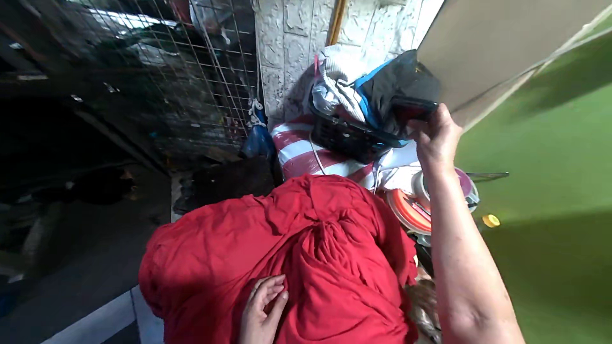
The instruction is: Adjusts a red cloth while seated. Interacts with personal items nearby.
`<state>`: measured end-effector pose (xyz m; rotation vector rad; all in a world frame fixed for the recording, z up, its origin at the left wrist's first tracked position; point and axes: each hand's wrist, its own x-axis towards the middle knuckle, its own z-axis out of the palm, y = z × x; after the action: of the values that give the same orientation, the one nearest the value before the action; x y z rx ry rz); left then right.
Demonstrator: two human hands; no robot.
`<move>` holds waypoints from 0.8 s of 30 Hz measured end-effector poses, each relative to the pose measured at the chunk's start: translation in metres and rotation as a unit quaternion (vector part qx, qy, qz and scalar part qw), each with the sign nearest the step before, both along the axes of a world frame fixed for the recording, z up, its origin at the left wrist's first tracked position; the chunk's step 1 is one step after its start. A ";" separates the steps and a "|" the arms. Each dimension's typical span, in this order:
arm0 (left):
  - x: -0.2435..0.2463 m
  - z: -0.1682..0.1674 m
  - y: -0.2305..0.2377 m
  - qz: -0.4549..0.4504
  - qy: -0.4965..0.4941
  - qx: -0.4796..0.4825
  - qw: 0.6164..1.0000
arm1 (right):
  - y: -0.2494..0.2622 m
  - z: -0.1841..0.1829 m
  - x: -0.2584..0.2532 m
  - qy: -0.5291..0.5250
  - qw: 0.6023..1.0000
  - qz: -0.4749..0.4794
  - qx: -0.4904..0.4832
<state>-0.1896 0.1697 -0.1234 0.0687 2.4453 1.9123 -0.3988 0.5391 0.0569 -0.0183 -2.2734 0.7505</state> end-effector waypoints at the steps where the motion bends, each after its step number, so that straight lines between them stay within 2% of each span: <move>1: 0.000 -0.001 0.000 0.000 -0.001 0.000 1.000 | 0.004 -0.004 0.001 0.001 1.000 -0.012 0.009; 5: -0.001 0.000 0.000 -0.002 -0.008 -0.007 1.000 | 0.009 -0.019 0.001 -0.002 0.998 -0.027 0.055; 10: -0.002 0.001 0.001 0.003 -0.015 -0.009 1.000 | 0.012 -0.014 -0.006 0.003 0.999 0.028 -0.021; 17: -0.002 0.001 0.001 0.011 -0.033 -0.019 0.999 | 0.016 -0.005 -0.028 -0.074 0.991 0.054 -0.096; 21: -0.003 0.000 0.001 0.013 -0.029 -0.002 1.000 | 0.025 -0.032 -0.032 -0.060 0.964 0.077 -0.246; 24: -0.002 0.002 0.002 0.016 -0.026 -0.004 1.000 | 0.020 -0.054 -0.028 -0.063 0.963 0.043 -0.260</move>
<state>-0.1917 0.1712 -0.1218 -0.0214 2.4352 1.8924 -0.4265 0.5586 0.0031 -0.2203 -2.1400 1.4099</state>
